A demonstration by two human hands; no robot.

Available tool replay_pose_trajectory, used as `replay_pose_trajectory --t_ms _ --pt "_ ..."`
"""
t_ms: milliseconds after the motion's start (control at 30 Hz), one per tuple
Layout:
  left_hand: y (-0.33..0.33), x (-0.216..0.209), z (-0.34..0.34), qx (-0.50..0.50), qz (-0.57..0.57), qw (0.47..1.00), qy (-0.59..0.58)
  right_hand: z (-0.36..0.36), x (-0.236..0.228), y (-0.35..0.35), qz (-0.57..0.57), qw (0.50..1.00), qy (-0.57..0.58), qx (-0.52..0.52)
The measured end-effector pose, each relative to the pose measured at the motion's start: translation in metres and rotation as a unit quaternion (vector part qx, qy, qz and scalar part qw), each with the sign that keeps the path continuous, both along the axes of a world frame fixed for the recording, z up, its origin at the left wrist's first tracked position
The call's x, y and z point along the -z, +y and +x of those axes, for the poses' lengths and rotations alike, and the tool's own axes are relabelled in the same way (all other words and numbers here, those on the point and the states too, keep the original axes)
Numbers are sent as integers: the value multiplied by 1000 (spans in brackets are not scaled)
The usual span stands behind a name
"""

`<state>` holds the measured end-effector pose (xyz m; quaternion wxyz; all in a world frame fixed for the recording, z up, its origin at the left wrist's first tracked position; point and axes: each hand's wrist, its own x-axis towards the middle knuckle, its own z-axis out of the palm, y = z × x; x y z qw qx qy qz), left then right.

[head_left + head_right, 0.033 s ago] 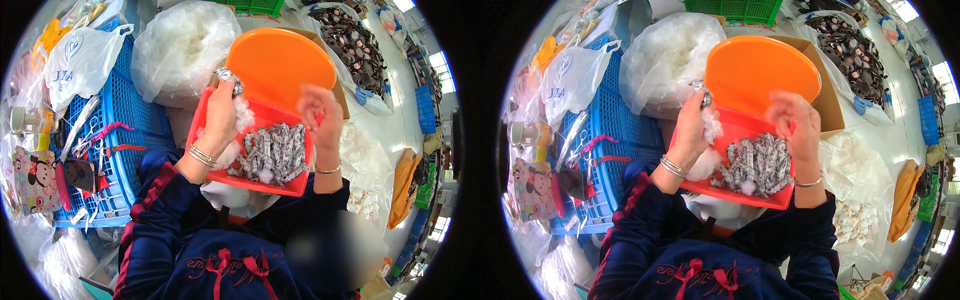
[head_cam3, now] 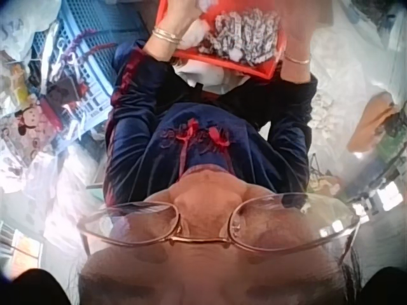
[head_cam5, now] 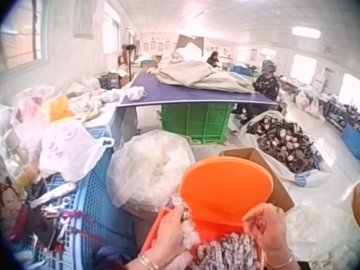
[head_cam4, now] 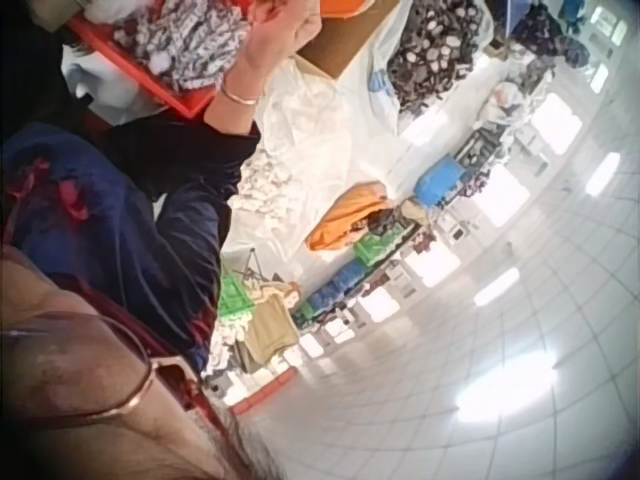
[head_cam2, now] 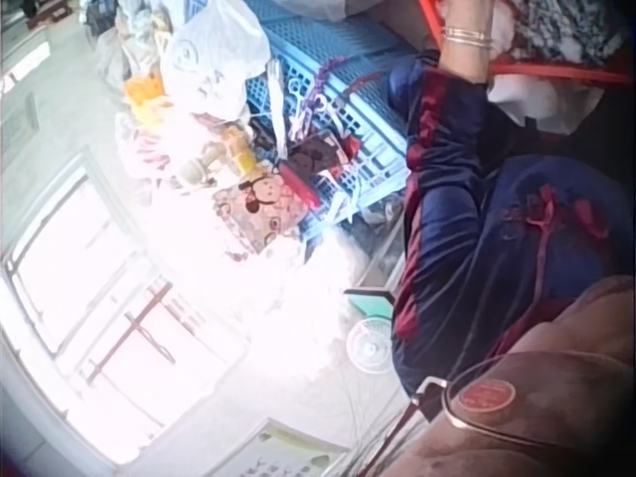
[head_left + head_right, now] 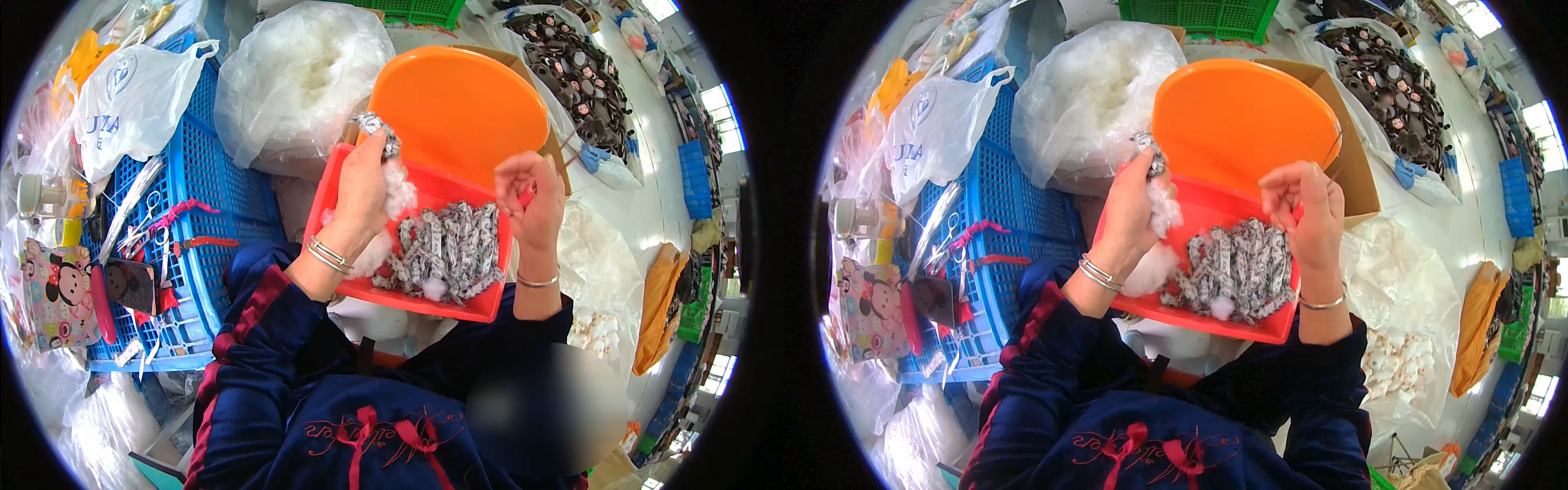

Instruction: The person sits on the floor and uses a metal tool to insert white cotton into a grey and white patterned fabric tube. The person repeatedly picks up cotton, inserts it into the tube, and adjusts the fabric while working over a red tray.

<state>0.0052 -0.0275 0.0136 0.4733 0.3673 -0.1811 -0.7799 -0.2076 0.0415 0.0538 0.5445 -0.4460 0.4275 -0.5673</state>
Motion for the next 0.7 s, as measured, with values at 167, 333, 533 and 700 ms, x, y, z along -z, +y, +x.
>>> replay_pose_trajectory --t_ms 167,333,533,700 --pt "0 9 2 19 -16 1000 -10 32 26 3 5 989 146 4" --pt "4 23 -6 3 -3 1000 4 88 59 10 -62 977 204 6" --pt "14 20 -10 35 -22 999 14 102 75 11 -11 967 248 47" --pt "1 8 4 -14 12 1000 17 91 38 15 -17 954 299 -15"
